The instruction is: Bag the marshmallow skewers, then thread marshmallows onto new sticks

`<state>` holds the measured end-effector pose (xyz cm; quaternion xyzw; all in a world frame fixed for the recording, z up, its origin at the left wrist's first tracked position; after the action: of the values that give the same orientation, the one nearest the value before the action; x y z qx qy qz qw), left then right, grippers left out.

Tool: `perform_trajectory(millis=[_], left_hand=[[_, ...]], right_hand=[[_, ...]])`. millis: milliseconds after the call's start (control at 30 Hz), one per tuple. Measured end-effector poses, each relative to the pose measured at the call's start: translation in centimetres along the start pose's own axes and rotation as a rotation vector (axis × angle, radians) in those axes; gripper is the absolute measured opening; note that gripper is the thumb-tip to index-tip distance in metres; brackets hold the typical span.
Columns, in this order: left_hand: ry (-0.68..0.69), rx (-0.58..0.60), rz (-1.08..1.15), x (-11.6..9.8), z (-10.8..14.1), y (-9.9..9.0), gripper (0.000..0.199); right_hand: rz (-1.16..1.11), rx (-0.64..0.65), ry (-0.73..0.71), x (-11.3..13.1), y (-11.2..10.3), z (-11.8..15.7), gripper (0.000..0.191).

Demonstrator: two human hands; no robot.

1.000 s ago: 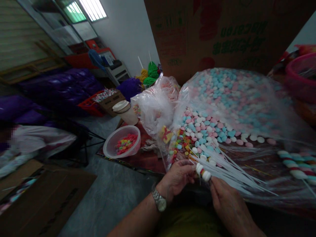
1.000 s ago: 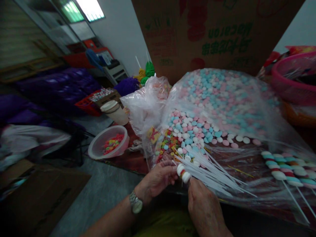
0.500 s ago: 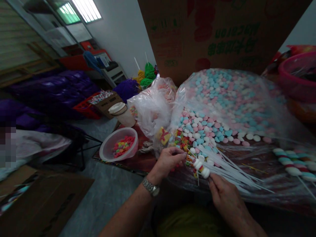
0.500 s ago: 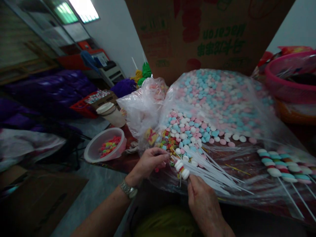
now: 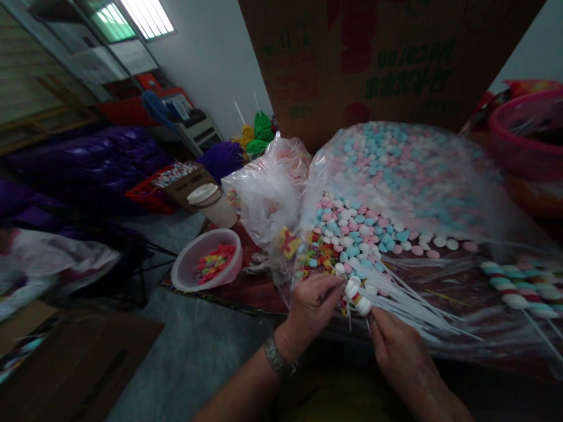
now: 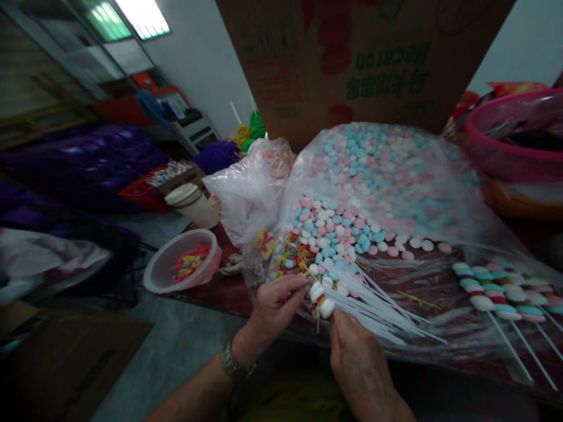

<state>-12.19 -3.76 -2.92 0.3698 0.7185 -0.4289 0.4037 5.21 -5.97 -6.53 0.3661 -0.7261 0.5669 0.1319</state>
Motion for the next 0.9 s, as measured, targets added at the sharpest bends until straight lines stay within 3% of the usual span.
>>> perform_trajectory(millis=[67, 167, 233, 300, 367, 400, 500, 600, 700, 800, 900], left_hand=[[0.094, 0.033, -0.071, -0.1, 0.6, 0.5, 0.017], [0.099, 0.106, -0.064, -0.3, 0.6, 0.8, 0.018], [0.102, 0.142, -0.054, -0.4, -0.2, 0.4, 0.020], [0.053, 0.090, -0.116, -0.2, -1.3, -0.6, 0.024], [-0.019, 0.035, -0.272, 0.2, -2.2, -1.9, 0.023], [-0.033, 0.062, -0.377, 0.4, -2.4, -2.4, 0.021], [0.024, 0.272, -0.694, 1.0, -1.9, -2.8, 0.016], [0.066, 0.335, -0.875, 1.6, -0.9, -2.2, 0.020], [0.053, 0.301, -0.814, 2.0, -0.7, -1.7, 0.022], [0.003, 0.198, -0.585, 1.9, -1.4, -1.5, 0.019], [-0.233, 0.128, -0.242, 1.1, -2.0, -1.0, 0.018]], right_hand=[[-0.033, -0.011, -0.005, -0.2, 0.3, 0.1, 0.027], [-0.107, -0.043, 0.019, -0.5, 0.7, -0.3, 0.029], [-0.169, -0.089, 0.061, -0.9, 0.7, -1.1, 0.030], [-0.251, -0.149, 0.131, -1.7, 0.4, -2.2, 0.029], [-0.340, -0.213, 0.236, -3.3, -0.2, -3.7, 0.027], [-0.374, -0.250, 0.297, -4.4, -0.6, -4.4, 0.028], [-0.326, -0.416, 0.473, -8.1, -2.3, -6.9, 0.039], [-0.170, -0.481, 0.529, -11.0, -3.7, -9.4, 0.046], [-0.143, -0.408, 0.466, -11.7, -3.5, -11.7, 0.040], [-0.151, -0.329, 0.407, -11.2, -2.0, -13.0, 0.025], [-0.171, -0.281, 0.388, -10.5, -1.4, -13.1, 0.014]])
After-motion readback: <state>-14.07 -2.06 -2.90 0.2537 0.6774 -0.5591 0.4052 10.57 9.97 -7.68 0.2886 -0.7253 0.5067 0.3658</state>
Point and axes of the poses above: each hand's wrist, its own z-axis away from the middle knuckle, its own y-axis out of the palm, x = y × z, the point moved 1 cm from there along -z, towards the middle knuckle, and after that the axes turned 12 degrees about -x, right-handed, at the moved point
